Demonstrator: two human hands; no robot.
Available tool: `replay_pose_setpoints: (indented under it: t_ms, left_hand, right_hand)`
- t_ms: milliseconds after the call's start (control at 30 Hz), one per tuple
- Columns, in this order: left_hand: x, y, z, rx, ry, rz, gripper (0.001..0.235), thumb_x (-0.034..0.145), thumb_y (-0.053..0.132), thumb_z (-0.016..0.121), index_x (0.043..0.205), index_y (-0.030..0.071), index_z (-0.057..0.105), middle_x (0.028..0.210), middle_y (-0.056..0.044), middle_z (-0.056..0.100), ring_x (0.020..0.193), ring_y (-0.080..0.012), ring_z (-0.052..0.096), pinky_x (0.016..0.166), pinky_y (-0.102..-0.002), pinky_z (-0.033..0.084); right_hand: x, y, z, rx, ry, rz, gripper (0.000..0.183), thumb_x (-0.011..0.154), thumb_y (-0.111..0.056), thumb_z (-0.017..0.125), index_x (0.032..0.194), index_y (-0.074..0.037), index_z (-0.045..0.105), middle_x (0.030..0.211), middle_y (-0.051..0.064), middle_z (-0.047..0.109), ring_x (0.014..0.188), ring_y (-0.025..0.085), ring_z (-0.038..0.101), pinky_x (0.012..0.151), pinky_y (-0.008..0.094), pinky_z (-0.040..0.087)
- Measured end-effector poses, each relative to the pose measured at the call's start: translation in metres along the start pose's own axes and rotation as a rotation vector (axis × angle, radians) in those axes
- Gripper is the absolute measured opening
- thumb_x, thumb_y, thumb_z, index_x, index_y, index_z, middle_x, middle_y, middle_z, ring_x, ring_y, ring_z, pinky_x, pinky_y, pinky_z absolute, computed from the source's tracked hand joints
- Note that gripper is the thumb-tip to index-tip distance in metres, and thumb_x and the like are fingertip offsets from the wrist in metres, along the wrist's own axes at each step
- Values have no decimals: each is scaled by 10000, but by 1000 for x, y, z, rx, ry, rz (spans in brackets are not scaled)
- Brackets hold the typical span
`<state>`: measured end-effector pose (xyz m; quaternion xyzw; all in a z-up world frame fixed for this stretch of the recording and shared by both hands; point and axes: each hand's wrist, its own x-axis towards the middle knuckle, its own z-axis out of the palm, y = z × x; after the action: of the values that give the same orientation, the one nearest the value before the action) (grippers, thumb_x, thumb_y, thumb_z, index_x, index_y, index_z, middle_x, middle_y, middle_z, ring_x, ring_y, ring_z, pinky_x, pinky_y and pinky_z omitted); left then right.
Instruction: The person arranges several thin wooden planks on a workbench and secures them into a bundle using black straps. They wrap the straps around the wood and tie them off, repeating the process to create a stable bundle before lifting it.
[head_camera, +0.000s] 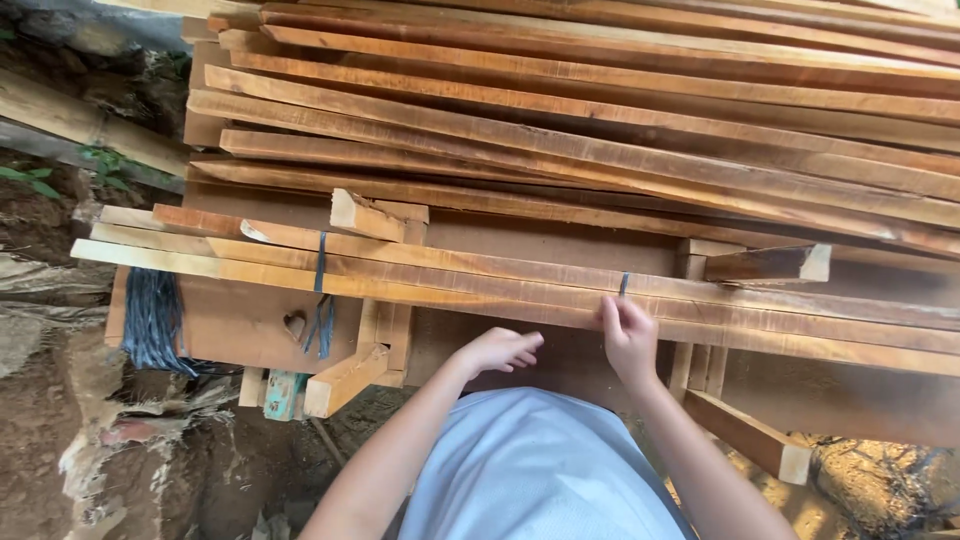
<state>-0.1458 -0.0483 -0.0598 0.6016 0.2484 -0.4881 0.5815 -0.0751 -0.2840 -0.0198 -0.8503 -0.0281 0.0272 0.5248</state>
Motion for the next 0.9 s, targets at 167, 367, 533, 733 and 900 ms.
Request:
replay_pose_setpoints:
  t_ms: [167,367,533,733,900]
  left_hand:
    - [-11,60,20,673,421,671,210,905,471,673,843,300,779,920,58,779,984,-199,735,887,-349,552]
    - [2,107,42,1331,524,573,1301,605,781,764,1606,139,237,1645,-76,295,1505,-328,258,1252,-554,141]
    - [49,93,37,1533,557,470,1345,543,534,896,1610,124,187,1560,-87,317,1407,-351,314,1212,-623,184]
    - [48,94,27,1479,592,612,1263,531,529,865,1582,145,278,1502,-66,384,1357,-291,378,1179,-562,251]
    - [48,92,29,1482,582,555,1293,549,541,858,1607,172,213,1585,-53,296,1455,-302,282,1211,-559,203]
  right_hand:
    - [-51,30,-18,318,-101,665,587,1084,-515,452,1048,42,636,999,249,640,898,317,640,757,403,514]
    - [-18,14,-22,1089,251,956,1070,907,-809,501,1572,-39,169,1597,228,232,1476,391,338,1238,566,208]
    - [1,52,-4,1309,670,956,789,814,-659,785,1386,-182,527,1378,74,591,1230,276,627,1123,515,460]
    - [7,41,-1,1194,651,955,745,810,-671,776,1345,-196,567,1310,42,632,1162,218,652,1040,433,513]
    - [4,82,6,1232,660,945,895,784,-720,789,1442,-191,491,1417,99,588,1261,262,623,1107,502,489]
